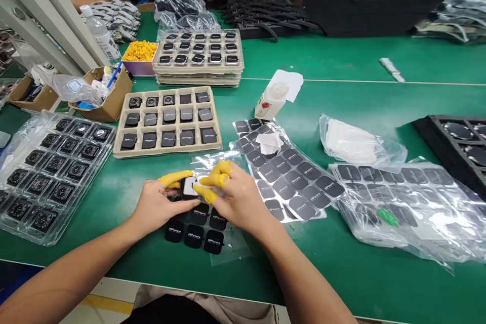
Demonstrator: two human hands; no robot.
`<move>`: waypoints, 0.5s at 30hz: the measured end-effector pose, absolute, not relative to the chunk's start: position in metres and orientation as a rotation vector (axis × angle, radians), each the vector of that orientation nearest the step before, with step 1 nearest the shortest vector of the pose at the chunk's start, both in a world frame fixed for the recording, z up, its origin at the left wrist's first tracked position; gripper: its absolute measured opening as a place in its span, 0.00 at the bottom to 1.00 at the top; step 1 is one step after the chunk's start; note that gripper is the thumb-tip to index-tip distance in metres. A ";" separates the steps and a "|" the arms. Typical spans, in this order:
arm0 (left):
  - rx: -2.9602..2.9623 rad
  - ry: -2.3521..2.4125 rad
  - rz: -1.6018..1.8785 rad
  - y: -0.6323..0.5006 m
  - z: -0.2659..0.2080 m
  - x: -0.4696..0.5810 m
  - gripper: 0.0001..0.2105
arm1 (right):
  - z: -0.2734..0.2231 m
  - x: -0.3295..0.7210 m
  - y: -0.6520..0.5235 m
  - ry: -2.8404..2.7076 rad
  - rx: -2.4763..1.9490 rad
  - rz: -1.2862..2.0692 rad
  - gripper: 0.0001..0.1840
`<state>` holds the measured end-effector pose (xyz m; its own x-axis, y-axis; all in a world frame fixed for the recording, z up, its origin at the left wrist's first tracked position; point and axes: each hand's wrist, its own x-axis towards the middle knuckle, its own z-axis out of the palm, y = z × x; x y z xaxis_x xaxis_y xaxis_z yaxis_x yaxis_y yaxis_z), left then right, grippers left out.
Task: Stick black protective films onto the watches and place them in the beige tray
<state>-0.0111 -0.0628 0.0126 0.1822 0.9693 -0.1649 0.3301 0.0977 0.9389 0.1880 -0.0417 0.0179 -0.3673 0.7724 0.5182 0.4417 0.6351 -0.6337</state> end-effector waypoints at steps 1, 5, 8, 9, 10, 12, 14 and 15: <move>1.433 1.330 0.779 -0.063 0.012 -0.011 0.24 | 0.018 0.189 -0.041 -2.052 -0.902 0.532 0.02; 1.395 1.293 0.781 -0.062 0.012 -0.010 0.23 | 0.020 0.192 -0.038 -1.996 -1.028 0.427 0.02; 1.363 1.331 0.803 -0.062 0.012 -0.010 0.26 | 0.021 0.190 -0.040 -1.901 -1.071 0.341 0.04; 1.373 1.330 0.811 -0.062 0.012 -0.010 0.25 | 0.021 0.188 -0.042 -1.924 -1.021 0.379 0.05; 1.389 1.320 0.816 -0.063 0.012 -0.010 0.24 | 0.021 0.186 -0.043 -1.956 -0.981 0.425 0.04; 1.401 1.296 0.819 -0.063 0.012 -0.010 0.23 | 0.020 0.183 -0.045 -1.979 -1.028 0.442 0.01; 1.384 1.304 0.816 -0.064 0.011 -0.009 0.23 | 0.019 0.180 -0.046 -1.914 -1.176 0.349 0.03; 1.373 1.319 0.816 -0.064 0.011 -0.009 0.24 | 0.019 0.180 -0.046 -1.879 -1.210 0.315 0.03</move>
